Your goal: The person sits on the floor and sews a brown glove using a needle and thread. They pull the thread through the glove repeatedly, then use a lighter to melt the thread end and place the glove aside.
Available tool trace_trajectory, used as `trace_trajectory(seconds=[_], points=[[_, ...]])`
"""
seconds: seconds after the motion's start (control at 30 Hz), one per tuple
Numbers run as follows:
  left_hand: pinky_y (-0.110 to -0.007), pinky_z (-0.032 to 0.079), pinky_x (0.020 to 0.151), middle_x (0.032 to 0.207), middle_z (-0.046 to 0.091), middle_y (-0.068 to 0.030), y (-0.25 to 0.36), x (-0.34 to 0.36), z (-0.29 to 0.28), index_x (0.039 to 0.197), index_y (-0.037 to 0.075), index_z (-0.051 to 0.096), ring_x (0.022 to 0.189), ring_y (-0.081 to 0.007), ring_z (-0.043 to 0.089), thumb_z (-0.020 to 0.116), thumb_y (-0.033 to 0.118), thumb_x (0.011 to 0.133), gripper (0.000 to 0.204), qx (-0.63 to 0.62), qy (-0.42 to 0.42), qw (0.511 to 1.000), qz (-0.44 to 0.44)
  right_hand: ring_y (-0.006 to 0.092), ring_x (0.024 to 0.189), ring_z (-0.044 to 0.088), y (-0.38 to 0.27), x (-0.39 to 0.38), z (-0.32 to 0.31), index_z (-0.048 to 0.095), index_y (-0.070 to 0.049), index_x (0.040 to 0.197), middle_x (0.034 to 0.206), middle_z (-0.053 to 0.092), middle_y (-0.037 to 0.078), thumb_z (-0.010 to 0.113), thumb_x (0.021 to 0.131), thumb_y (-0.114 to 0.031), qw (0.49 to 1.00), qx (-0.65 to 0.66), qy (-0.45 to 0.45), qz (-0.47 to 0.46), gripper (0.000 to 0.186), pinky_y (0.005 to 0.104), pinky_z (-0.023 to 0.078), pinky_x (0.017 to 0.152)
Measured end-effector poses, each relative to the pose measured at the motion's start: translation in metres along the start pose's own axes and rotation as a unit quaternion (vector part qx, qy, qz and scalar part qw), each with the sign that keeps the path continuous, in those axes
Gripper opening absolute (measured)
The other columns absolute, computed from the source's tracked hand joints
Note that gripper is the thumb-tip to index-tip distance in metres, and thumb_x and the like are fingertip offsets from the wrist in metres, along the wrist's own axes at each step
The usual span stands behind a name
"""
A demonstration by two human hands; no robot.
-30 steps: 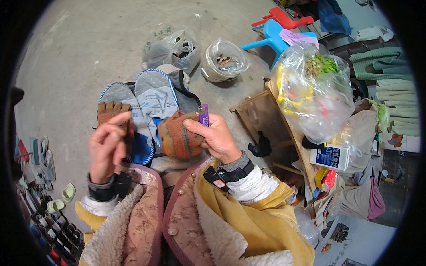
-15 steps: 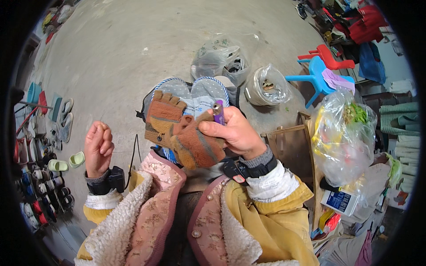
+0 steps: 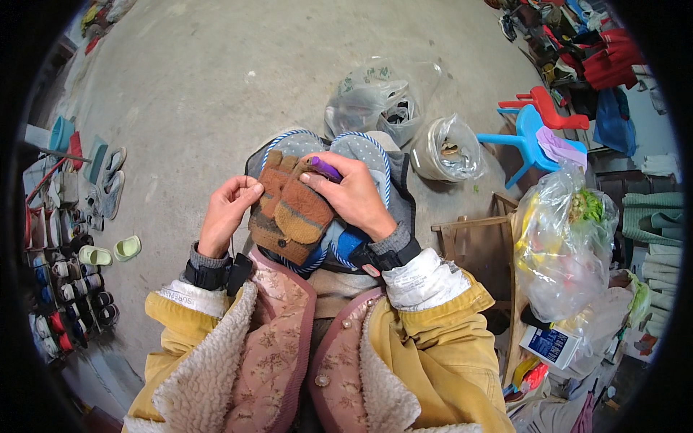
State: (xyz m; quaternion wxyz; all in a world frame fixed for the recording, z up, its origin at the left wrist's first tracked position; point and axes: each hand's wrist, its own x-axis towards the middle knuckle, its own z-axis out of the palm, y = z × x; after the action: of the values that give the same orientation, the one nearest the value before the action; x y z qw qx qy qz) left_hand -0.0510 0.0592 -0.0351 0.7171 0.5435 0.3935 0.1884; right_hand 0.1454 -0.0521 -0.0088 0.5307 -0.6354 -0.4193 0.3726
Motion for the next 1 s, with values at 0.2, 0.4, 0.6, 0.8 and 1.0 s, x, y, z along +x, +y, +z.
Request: trace_trajectory(seconds=[0.2,0.4,0.6,0.8,1.0], points=[[-0.018,0.040,0.063,0.076,0.058,0.0046,-0.005,0.001,-0.002,0.095,0.001,0.061,0.070,-0.0018,0.049,0.068,0.020,0.088,0.022,0.036,-0.003,0.999,0.005,0.0056,0.083,0.057,-0.001,0.001,0.001,0.065,0.001,0.105,0.093,0.066,0.002,0.069,0.082,-0.002,1.000,-0.024,0.003,-0.013,0.024,0.0222,0.047,0.075],[-0.018,0.044,0.067,0.081,0.060,0.0027,0.004,-0.005,0.003,0.097,0.000,0.061,0.073,-0.0029,0.053,0.069,0.021,0.087,0.025,-0.023,0.007,1.000,0.017,0.0171,0.078,0.062,0.000,0.011,0.005,0.064,0.001,0.102,0.090,0.065,0.010,0.073,0.077,-0.004,0.983,-0.114,0.078,-0.121,0.028,0.0263,0.049,0.070],[-0.017,0.036,0.056,0.070,0.052,0.0076,0.007,-0.004,0.012,0.093,0.000,0.061,0.064,-0.0009,0.044,0.072,0.022,0.086,0.025,0.026,0.007,1.000,0.000,0.0149,0.074,0.058,-0.016,-0.016,-0.007,0.063,0.001,0.098,0.089,0.063,0.006,0.074,0.075,-0.005,0.962,-0.179,0.181,-0.098,0.026,0.0268,0.045,0.066],[-0.018,0.043,0.062,0.084,0.064,0.0018,0.024,-0.004,0.023,0.097,0.000,0.064,0.073,-0.0045,0.055,0.065,0.022,0.089,0.024,0.265,-0.051,0.963,-0.001,0.0276,0.080,0.062,-0.011,-0.044,0.014,0.064,0.001,0.096,0.091,0.063,0.014,0.074,0.074,-0.009,0.991,-0.099,0.023,-0.087,0.026,0.0334,0.048,0.073],[-0.024,0.051,0.074,0.096,0.068,-0.0059,0.024,-0.010,0.043,0.109,-0.003,0.064,0.083,-0.0084,0.061,0.061,0.014,0.090,0.025,-0.023,-0.137,0.990,-0.034,0.0196,0.084,0.061,-0.008,-0.053,0.012,0.062,0.002,0.099,0.092,0.064,0.010,0.071,0.076,-0.006,0.999,-0.007,0.022,-0.031,0.027,0.0308,0.048,0.077]])
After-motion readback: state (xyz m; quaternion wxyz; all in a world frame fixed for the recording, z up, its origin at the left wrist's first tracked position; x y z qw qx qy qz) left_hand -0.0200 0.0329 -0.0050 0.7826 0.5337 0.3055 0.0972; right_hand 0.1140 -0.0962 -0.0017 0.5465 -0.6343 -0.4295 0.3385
